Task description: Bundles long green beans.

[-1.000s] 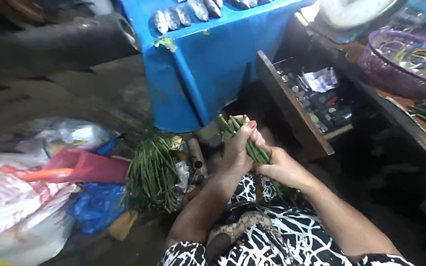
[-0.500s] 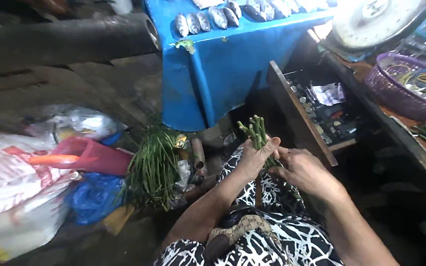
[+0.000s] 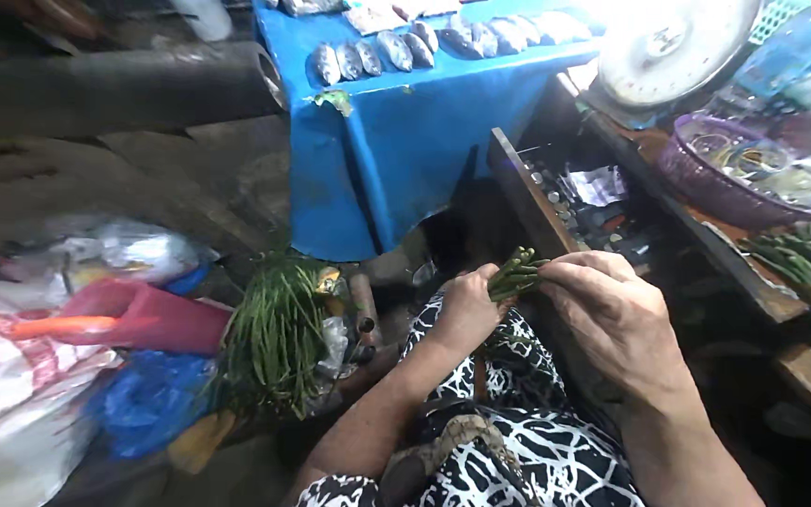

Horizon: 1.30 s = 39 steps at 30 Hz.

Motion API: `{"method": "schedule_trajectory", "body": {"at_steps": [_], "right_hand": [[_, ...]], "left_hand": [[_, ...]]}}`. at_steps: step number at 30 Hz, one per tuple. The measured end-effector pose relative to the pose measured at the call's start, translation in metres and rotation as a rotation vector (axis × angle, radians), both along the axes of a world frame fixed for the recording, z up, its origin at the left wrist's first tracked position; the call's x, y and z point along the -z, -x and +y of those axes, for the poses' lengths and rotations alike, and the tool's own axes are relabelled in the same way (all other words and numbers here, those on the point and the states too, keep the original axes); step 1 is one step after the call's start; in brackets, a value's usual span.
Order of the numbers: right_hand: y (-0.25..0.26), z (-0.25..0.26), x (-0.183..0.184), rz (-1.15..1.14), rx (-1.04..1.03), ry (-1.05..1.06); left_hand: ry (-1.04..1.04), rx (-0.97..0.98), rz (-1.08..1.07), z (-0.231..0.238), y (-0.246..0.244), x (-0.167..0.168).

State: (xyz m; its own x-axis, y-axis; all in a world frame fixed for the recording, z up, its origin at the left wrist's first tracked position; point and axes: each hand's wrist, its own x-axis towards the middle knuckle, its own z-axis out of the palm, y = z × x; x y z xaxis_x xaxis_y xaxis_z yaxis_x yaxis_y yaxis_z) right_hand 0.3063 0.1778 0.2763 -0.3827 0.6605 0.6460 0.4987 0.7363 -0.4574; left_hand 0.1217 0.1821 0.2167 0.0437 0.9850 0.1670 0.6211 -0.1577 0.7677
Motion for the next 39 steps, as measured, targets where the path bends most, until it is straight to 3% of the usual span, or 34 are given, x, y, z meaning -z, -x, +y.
{"method": "schedule_trajectory", "body": {"at_steps": [13, 18, 20, 23, 27, 29, 34, 37, 39], "right_hand": [[-0.001, 0.009, 0.008, -0.089, -0.041, 0.196], [0.003, 0.005, 0.016, 0.261, -0.15, 0.27], [0.013, -0.001, 0.026, 0.391, -0.188, 0.394], [0.028, -0.005, 0.029, 0.592, -0.248, 0.52], [0.029, -0.003, 0.022, 0.81, -0.381, 0.595], [0.026, -0.002, 0.019, 0.874, -0.421, 0.623], [0.004, 0.008, 0.003, 0.665, -0.501, 0.676], [-0.031, 0.037, -0.025, 0.515, -0.255, 0.5], [-0.066, 0.078, -0.05, 0.337, 0.045, 0.273]], "left_hand": [[0.252, 0.178, -0.078, -0.001, -0.005, -0.008], [0.051, 0.258, -0.533, -0.007, -0.004, -0.002], [0.125, 0.275, -0.516, -0.012, -0.007, -0.01], [0.12, 0.418, -0.197, -0.019, -0.016, -0.012], [0.157, 0.507, -0.404, -0.02, -0.023, 0.002], [0.18, 0.525, -0.409, -0.019, -0.022, 0.006], [0.355, 0.496, -0.415, -0.013, -0.021, 0.008], [0.382, 0.26, -0.539, -0.007, -0.015, -0.002], [0.233, 0.205, -0.701, 0.002, -0.001, 0.005]]}}
